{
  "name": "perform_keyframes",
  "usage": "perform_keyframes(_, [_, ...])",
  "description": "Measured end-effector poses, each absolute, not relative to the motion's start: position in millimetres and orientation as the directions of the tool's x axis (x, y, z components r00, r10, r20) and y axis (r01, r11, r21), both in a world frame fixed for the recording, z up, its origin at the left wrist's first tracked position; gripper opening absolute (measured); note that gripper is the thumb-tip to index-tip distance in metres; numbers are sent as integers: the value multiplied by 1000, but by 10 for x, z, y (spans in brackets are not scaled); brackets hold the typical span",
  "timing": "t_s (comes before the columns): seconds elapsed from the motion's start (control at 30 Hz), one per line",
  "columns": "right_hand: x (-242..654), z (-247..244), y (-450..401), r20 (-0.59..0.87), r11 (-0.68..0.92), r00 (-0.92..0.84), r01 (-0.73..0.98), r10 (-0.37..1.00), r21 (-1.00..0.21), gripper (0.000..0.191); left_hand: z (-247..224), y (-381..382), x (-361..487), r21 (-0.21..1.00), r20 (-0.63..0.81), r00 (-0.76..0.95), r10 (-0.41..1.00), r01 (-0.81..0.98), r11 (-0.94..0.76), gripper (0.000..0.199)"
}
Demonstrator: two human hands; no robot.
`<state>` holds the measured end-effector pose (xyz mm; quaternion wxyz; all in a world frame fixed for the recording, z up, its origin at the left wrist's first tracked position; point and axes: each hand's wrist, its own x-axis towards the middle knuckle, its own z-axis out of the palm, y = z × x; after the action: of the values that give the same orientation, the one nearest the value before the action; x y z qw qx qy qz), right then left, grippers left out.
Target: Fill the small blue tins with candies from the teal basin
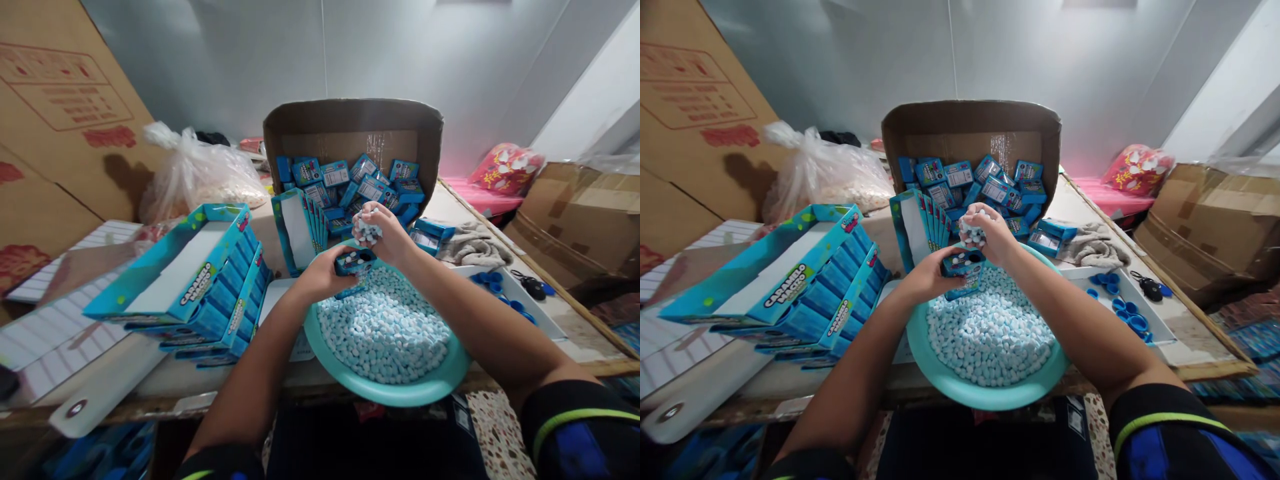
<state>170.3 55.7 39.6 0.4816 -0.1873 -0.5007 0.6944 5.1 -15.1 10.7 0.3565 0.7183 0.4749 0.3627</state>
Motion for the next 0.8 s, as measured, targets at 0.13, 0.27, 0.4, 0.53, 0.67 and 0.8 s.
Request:
perform_keyframes(0.13, [1674, 355, 553, 220, -25, -445, -481, 868, -876, 33, 116, -150, 48, 843, 167, 278, 946, 457, -283, 56])
perform_keyframes(0.27, [1670, 339, 561, 238, -18, -444, -500, 864, -866, 31, 117, -149, 51, 844, 138, 273, 952, 471, -257, 58])
perform_keyframes(0.4, [1672, 344, 556, 234, -38, -451, -517, 861, -855, 31, 119, -151, 50, 860, 104, 267, 958, 459, -221, 57])
perform_keyframes(0.53, [1656, 329, 553, 238, -37, -456, -517, 858, -855, 30, 116, -152, 42, 876, 127, 259, 958, 423, -230, 57])
perform_keyframes(0.67, [1635, 300, 562, 257, -18, -450, -521, 855, -853, 26, 92, -155, 42, 928, 60, 191, 980, 350, -126, 60])
perform_keyframes(0.8, [1633, 298, 557, 231, -27, -441, -504, 867, -863, 24, 54, -160, 55, 958, 35, 141, 989, 277, -73, 53])
